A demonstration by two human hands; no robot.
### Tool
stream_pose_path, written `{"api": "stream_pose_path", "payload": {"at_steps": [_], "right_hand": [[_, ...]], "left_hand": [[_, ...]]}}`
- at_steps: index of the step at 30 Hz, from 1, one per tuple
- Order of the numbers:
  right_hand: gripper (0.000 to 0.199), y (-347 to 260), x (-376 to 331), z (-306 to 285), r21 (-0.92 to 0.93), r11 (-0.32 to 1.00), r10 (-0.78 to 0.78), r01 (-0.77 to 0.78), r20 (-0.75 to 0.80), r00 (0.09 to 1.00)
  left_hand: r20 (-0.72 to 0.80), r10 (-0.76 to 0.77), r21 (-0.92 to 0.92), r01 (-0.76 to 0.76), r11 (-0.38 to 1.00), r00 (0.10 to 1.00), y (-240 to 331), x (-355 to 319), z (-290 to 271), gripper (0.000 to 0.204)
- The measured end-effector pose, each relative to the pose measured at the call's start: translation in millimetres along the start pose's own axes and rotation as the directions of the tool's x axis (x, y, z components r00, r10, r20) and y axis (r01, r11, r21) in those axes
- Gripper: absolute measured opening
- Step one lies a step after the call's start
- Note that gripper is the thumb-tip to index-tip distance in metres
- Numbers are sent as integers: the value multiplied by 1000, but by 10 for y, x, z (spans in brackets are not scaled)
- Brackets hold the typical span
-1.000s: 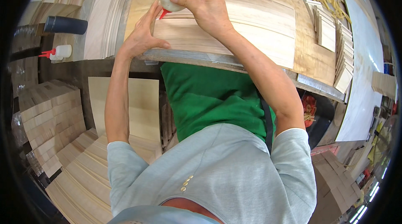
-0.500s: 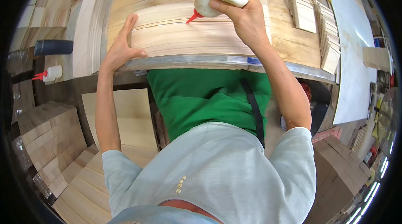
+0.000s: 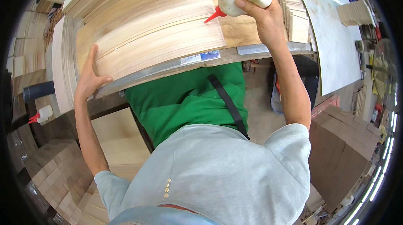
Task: Assembling wooden boxes by applying glue to wooden slats and joining them together.
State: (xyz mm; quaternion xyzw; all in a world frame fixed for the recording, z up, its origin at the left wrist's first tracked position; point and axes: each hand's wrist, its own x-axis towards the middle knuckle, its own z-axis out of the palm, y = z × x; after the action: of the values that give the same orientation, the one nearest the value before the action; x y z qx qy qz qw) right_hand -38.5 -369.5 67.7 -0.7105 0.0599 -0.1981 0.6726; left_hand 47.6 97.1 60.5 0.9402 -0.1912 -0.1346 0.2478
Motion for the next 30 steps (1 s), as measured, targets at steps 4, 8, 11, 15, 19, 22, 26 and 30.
{"api": "stream_pose_path", "payload": {"at_steps": [4,8,11,15,19,22,26,30], "right_hand": [[42,26,-2,-93,106,993,50,-50,-4,999],[36,184,72,-4,330,943,60,-49,-25,998],[39,271,46,280,350,933,77,-81,26,997],[46,208,11,773,318,945,48,-69,74,996],[48,231,23,876,211,977,-9,-24,153,988],[47,190,-5,864,172,985,5,-26,121,993],[44,260,-11,711,125,992,-20,11,67,998],[42,282,-17,490,165,986,-40,34,35,999]], "left_hand": [[23,13,22,-13,1000,1000,15,26,-7,117],[34,26,24,-27,999,999,31,14,-29,117],[43,-11,34,10,999,999,73,33,-8,117],[40,-9,37,7,999,999,31,29,3,116],[40,-21,53,19,998,999,35,24,4,116],[36,-16,25,15,1000,999,3,28,10,116],[41,-29,23,28,999,999,43,27,-2,116],[37,-28,26,27,999,999,31,22,9,115]]}}
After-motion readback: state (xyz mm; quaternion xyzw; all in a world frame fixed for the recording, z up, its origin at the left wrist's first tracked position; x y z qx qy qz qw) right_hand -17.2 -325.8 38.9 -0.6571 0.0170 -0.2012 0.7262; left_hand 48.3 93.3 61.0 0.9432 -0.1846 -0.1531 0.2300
